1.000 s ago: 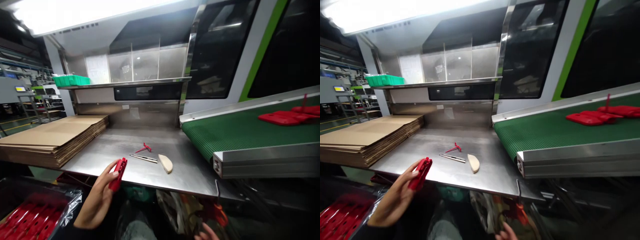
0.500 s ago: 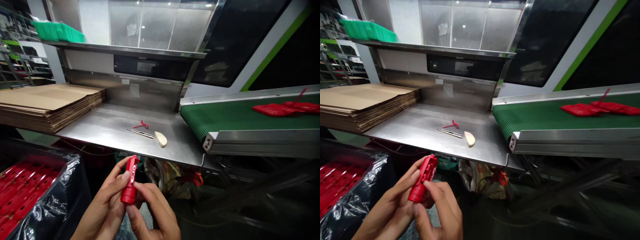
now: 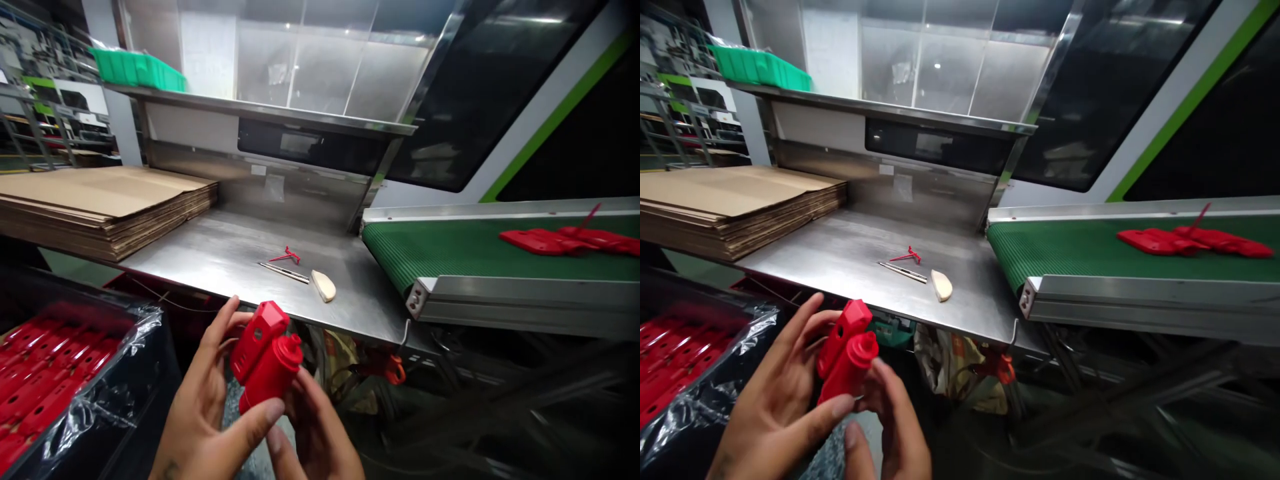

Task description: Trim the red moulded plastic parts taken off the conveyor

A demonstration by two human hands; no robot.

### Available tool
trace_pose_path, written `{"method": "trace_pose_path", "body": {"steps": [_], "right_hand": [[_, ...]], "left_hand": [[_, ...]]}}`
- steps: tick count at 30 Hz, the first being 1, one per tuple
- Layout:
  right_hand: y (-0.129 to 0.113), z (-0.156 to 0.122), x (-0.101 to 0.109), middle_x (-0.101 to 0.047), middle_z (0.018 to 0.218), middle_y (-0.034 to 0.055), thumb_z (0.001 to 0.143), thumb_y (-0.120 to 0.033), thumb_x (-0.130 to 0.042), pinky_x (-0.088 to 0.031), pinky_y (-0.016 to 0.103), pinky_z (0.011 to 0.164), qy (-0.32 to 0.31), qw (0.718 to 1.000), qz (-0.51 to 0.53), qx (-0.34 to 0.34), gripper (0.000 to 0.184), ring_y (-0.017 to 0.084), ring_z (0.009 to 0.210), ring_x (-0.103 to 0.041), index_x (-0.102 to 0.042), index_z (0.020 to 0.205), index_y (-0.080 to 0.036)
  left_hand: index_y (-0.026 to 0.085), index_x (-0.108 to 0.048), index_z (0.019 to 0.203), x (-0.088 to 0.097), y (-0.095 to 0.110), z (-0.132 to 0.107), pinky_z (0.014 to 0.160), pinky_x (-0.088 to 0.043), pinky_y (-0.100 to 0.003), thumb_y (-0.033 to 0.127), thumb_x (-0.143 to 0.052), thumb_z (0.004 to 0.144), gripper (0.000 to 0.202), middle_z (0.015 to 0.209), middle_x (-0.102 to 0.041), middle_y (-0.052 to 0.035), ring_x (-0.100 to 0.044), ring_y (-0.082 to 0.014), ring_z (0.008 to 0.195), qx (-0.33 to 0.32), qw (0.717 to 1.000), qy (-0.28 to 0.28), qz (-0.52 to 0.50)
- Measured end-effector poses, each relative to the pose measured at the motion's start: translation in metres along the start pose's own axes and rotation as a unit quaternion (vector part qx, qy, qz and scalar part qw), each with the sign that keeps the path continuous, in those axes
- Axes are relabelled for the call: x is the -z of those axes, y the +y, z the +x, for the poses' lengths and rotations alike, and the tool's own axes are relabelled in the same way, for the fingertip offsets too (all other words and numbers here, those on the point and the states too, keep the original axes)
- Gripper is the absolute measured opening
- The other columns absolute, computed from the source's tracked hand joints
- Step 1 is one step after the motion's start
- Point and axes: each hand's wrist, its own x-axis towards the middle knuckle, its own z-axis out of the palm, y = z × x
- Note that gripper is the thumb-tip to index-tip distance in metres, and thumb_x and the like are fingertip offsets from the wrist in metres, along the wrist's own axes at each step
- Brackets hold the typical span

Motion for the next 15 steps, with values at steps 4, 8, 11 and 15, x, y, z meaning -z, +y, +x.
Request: {"method": "trace_pose_path", "body": {"steps": [4,8,11,15], "right_hand": [[-0.019,0.018,0.009,-0.053,0.14,0.007,0.069,-0.042,-0.08,-0.045,0.041,0.105,-0.031,0.98,0.164,-0.113,0.076,0.027,0.125,-0.053,-0.045,0.136,-0.034],[-0.037,0.027,0.01,-0.064,0.126,0.0083,0.072,-0.039,-0.079,-0.053,0.038,0.093,-0.071,0.977,0.124,-0.159,0.072,0.025,0.108,-0.064,-0.048,0.135,-0.029],[-0.039,0.028,0.008,-0.073,0.106,0.0074,0.078,-0.038,-0.074,-0.055,0.03,0.084,-0.066,0.976,0.116,-0.175,0.061,0.018,0.091,-0.069,-0.05,0.132,-0.023],[-0.038,0.028,0.003,-0.069,0.114,0.0098,0.089,-0.033,-0.063,-0.056,0.025,0.081,-0.005,0.946,0.234,-0.225,0.051,0.014,0.095,-0.068,-0.041,0.134,-0.021]], "left_hand": [[0.048,-0.036,0.142,0.005,-0.01,-0.008,0.105,-0.041,-0.027,0.014,-0.079,0.068,0.092,0.133,-0.059,0.0017,-0.049,-0.0227,0.13,-0.091,0.989,0.0,0.116],[0.049,-0.038,0.141,0.006,-0.009,-0.012,0.099,-0.046,-0.021,0.019,-0.08,0.068,0.089,0.134,-0.059,0.0031,-0.052,-0.0212,0.127,-0.061,0.989,-0.019,0.135],[0.042,-0.05,0.136,0.007,-0.004,-0.01,0.098,-0.047,-0.022,0.025,-0.081,0.068,0.076,0.138,-0.057,0.0004,-0.053,-0.0242,0.127,0.02,0.994,-0.02,0.102],[0.031,-0.058,0.131,0.011,-0.006,-0.009,0.104,-0.044,-0.031,0.034,-0.074,0.076,0.057,0.142,-0.055,-0.0065,-0.047,-0.0304,0.132,0.047,0.997,-0.057,-0.035]]}}
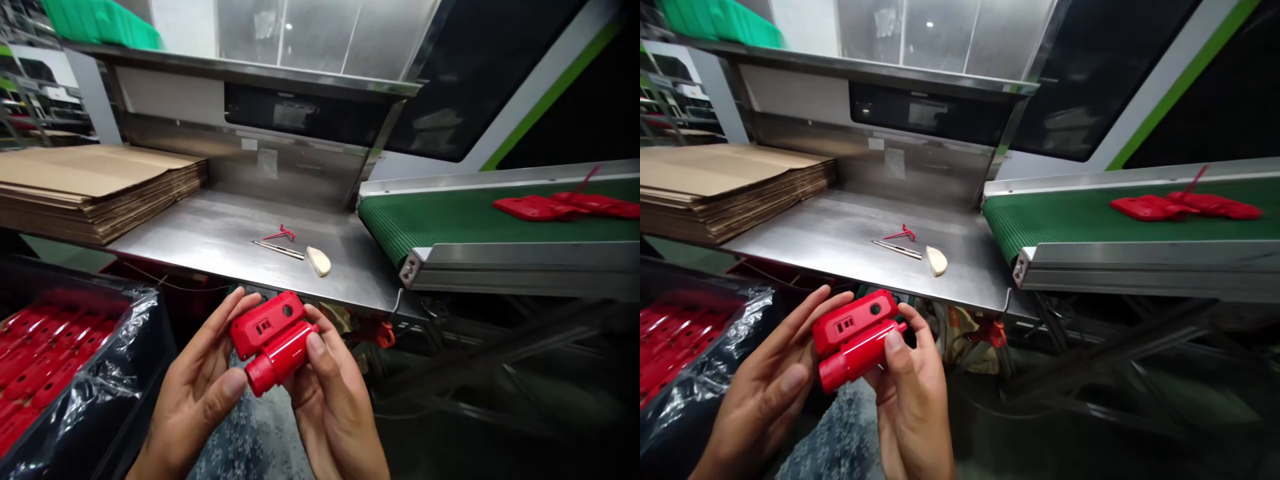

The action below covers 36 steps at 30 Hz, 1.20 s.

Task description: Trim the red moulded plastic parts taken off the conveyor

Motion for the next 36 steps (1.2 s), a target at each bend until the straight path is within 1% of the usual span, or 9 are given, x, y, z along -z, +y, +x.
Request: {"method": "trace_pose_path", "body": {"steps": [4,8,16,20,25,28,30,32,36], "right_hand": [[0.003,-0.002,-0.005,-0.061,0.129,0.0154,0.094,-0.031,-0.055,-0.056,0.025,0.085,-0.001,0.993,0.094,-0.071,0.047,0.016,0.107,-0.066,-0.035,0.135,-0.019],[0.008,-0.006,-0.011,-0.067,0.118,0.0144,0.094,-0.032,-0.055,-0.058,0.029,0.083,0.012,0.997,0.058,-0.044,0.037,0.017,0.099,-0.068,-0.039,0.124,-0.018],[0.018,-0.008,-0.011,-0.071,0.105,0.005,0.085,-0.039,-0.068,-0.057,0.026,0.083,0.043,0.997,0.048,-0.036,0.043,0.015,0.096,-0.069,-0.035,0.109,-0.027],[0.021,-0.008,-0.007,-0.07,0.103,0.0029,0.08,-0.047,-0.071,-0.057,0.03,0.082,0.033,0.998,0.025,-0.049,0.045,0.018,0.095,-0.069,-0.035,0.1,-0.029],[0.021,-0.008,-0.004,-0.069,0.104,0.0031,0.082,-0.048,-0.068,-0.058,0.033,0.078,0.029,0.998,0.007,-0.052,0.041,0.021,0.095,-0.069,-0.034,0.094,-0.029],[0.025,-0.006,-0.002,-0.068,0.113,0.0073,0.077,-0.042,-0.074,-0.058,0.038,0.081,0.038,0.998,0.009,-0.053,0.051,0.025,0.097,-0.069,-0.034,0.107,-0.031],[0.033,-0.005,0.0,-0.065,0.122,0.0105,0.07,-0.036,-0.081,-0.055,0.044,0.088,0.04,0.998,0.023,-0.037,0.079,0.028,0.104,-0.067,-0.028,0.127,-0.033],[0.044,-0.004,0.006,-0.061,0.13,0.0125,0.061,-0.033,-0.087,-0.051,0.047,0.097,0.038,0.999,0.036,-0.016,0.099,0.03,0.113,-0.062,-0.025,0.137,-0.031],[0.063,-0.006,0.023,-0.062,0.129,0.0137,0.057,-0.033,-0.089,-0.049,0.045,0.1,0.05,0.999,0.001,0.005,0.092,0.031,0.117,-0.06,-0.038,0.134,-0.026]], "left_hand": [[0.031,-0.062,0.128,0.007,-0.01,0.002,0.1,-0.047,-0.029,0.029,-0.077,0.074,0.056,0.137,-0.06,-0.0064,-0.053,-0.0292,0.127,-0.011,1.0,0.014,-0.02],[0.024,-0.067,0.115,0.009,-0.013,0.007,0.089,-0.054,-0.029,0.033,-0.071,0.08,0.037,0.12,-0.069,-0.0092,-0.064,-0.0277,0.11,-0.008,0.999,0.046,-0.004],[0.019,-0.064,0.116,-0.002,-0.01,0.004,0.085,-0.053,-0.022,0.04,-0.065,0.084,0.039,0.113,-0.07,-0.0077,-0.067,-0.0225,0.1,0.078,0.989,0.112,-0.057],[0.018,-0.065,0.114,-0.006,-0.009,0.003,0.084,-0.053,-0.025,0.044,-0.066,0.082,0.042,0.104,-0.073,-0.0087,-0.068,-0.0232,0.096,0.109,0.982,0.146,-0.057],[0.017,-0.065,0.114,-0.004,-0.011,0.003,0.081,-0.054,-0.025,0.044,-0.065,0.083,0.041,0.104,-0.073,-0.0094,-0.069,-0.0244,0.096,0.135,0.978,0.145,-0.071],[0.02,-0.058,0.129,-0.001,-0.012,0.003,0.089,-0.052,-0.028,0.04,-0.061,0.087,0.046,0.118,-0.069,-0.0112,-0.065,-0.0268,0.108,0.139,0.976,0.122,-0.115],[0.022,-0.053,0.136,0.002,-0.013,0.002,0.103,-0.045,-0.037,0.037,-0.056,0.089,0.049,0.129,-0.064,-0.0117,-0.058,-0.0297,0.12,0.13,0.973,0.101,-0.164],[0.023,-0.057,0.134,0.005,-0.015,0.0,0.111,-0.036,-0.043,0.037,-0.052,0.09,0.046,0.136,-0.06,-0.0106,-0.05,-0.0312,0.129,0.127,0.968,0.076,-0.202],[0.024,-0.067,0.123,0.009,-0.019,-0.004,0.115,-0.029,-0.039,0.04,-0.051,0.09,0.04,0.132,-0.063,-0.009,-0.045,-0.0297,0.134,0.128,0.97,0.074,-0.194]]}}
